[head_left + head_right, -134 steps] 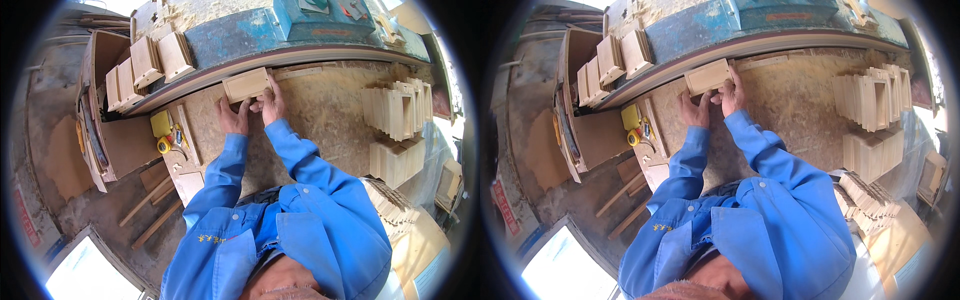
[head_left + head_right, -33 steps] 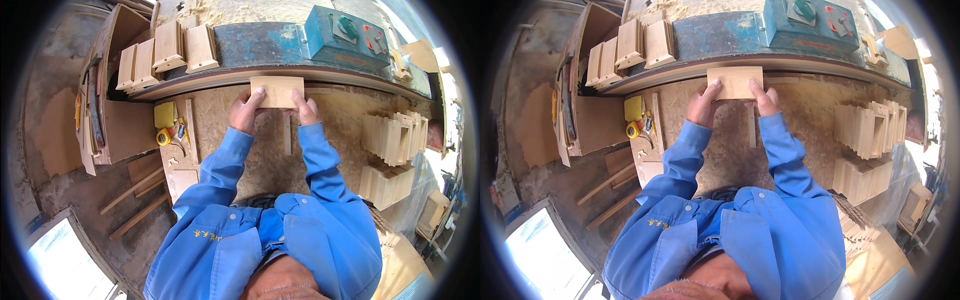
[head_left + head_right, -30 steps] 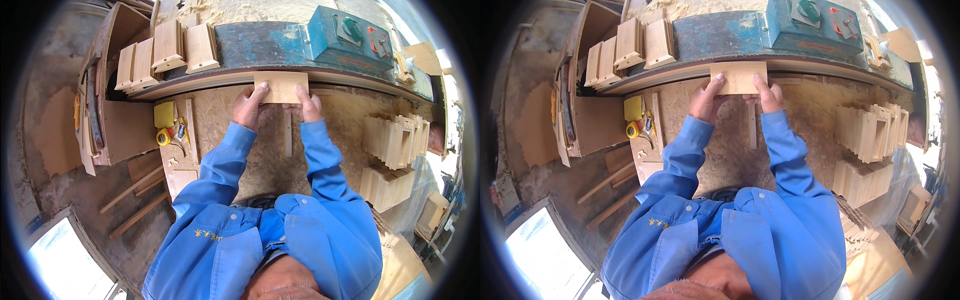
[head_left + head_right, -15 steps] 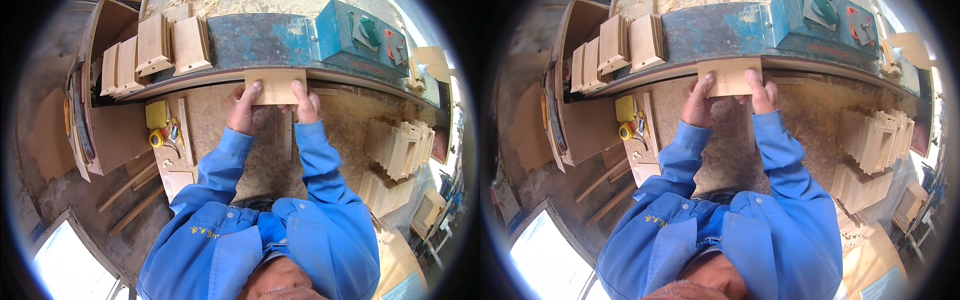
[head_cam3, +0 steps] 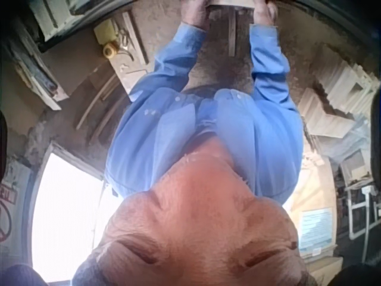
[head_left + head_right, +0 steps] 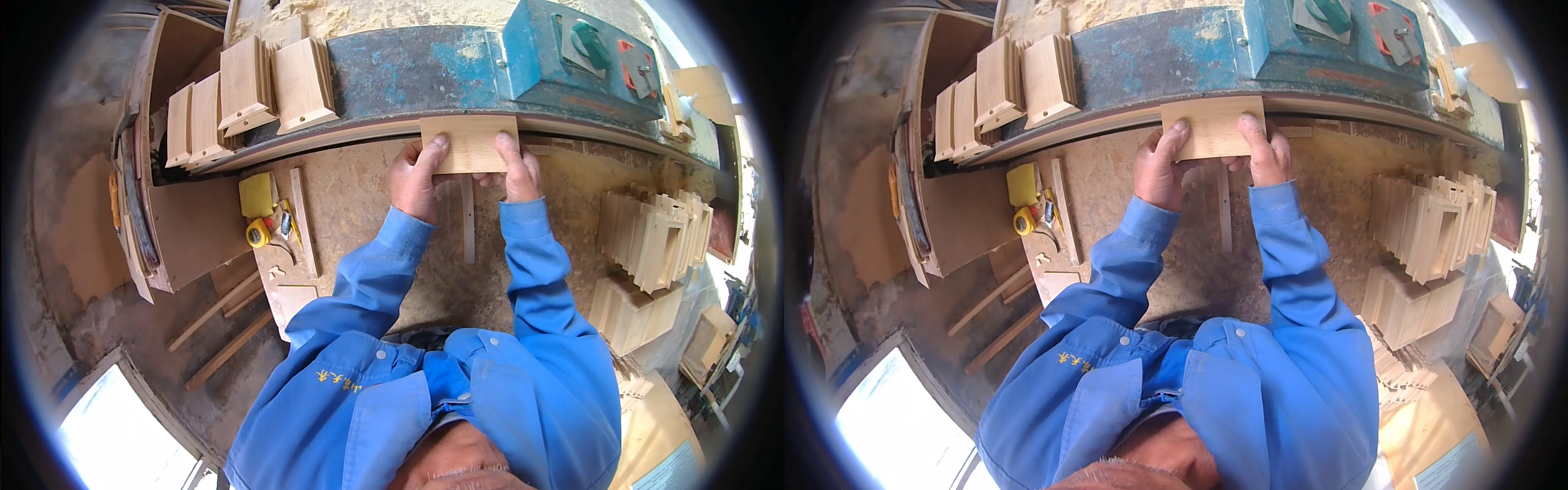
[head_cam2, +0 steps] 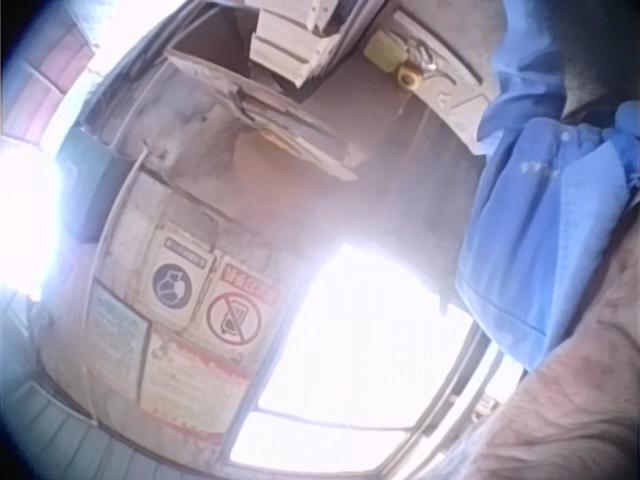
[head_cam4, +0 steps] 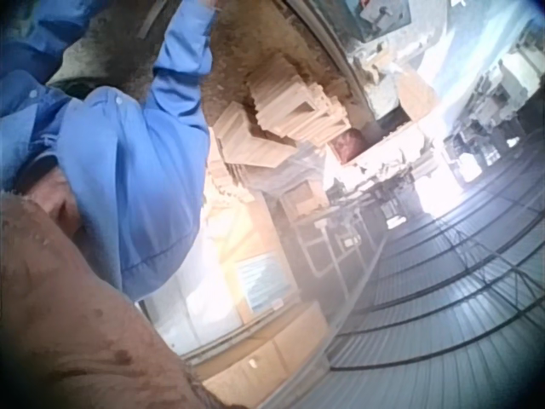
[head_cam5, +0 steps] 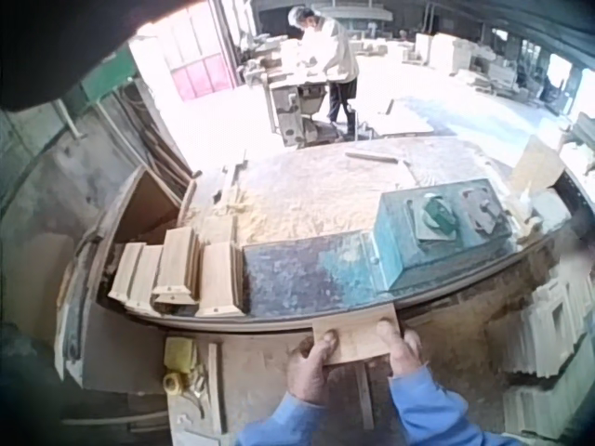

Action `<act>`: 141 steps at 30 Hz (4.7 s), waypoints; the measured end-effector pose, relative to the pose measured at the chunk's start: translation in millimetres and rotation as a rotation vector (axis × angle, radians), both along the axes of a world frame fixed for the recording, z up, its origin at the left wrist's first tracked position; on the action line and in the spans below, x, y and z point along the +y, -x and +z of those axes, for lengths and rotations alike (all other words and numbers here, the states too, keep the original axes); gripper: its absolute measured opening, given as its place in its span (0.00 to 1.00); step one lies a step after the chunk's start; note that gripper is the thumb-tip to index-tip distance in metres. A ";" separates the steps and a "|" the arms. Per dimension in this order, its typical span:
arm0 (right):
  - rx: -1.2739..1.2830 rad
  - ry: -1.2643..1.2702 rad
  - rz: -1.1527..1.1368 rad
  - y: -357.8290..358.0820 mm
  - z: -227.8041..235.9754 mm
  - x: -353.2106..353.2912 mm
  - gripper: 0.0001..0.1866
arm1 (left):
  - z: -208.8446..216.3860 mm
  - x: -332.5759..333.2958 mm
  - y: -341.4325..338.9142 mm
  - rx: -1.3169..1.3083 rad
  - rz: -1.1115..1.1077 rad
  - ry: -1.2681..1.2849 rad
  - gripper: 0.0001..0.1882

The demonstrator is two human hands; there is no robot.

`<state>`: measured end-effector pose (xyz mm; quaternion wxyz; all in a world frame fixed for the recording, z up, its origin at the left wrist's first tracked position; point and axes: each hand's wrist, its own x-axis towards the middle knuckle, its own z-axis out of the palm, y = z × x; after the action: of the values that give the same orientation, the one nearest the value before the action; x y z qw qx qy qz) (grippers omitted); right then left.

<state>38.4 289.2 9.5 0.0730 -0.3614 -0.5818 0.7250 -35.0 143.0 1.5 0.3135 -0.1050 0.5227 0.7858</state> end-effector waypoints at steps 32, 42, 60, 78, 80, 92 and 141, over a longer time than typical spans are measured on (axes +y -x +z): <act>0.419 0.161 0.243 -39.1 10.3 -47.9 0.41 | 24.6 -106.8 -24.5 0.346 -0.232 -0.071 0.41; 0.501 -0.024 0.142 -65.1 29.0 -68.6 0.35 | 36.2 -127.2 -47.8 0.416 -0.313 -0.114 0.46; 0.423 -0.006 0.030 -60.2 24.1 -76.6 0.26 | 44.7 -100.5 -55.3 0.261 -0.066 0.041 0.26; 0.256 0.294 0.124 -54.2 -13.7 -50.5 0.33 | 8.3 -117.0 -48.2 0.386 -0.270 0.093 0.39; 0.288 0.291 0.209 -54.8 -15.6 -46.5 0.37 | 6.1 -112.8 -40.3 0.381 -0.230 0.162 0.34; 0.116 0.023 -0.097 -15.2 -14.4 -5.2 0.23 | 3.0 -27.6 0.4 0.088 -0.167 0.140 0.28; 0.186 0.057 0.062 -114.2 -62.4 -128.4 0.34 | -43.6 -99.8 -90.6 1.008 -0.290 0.735 0.37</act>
<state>152.7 160.8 -52.9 0.0942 -0.2762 -0.5624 0.7736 55.6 43.2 -42.0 0.0759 0.2483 0.8502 0.4580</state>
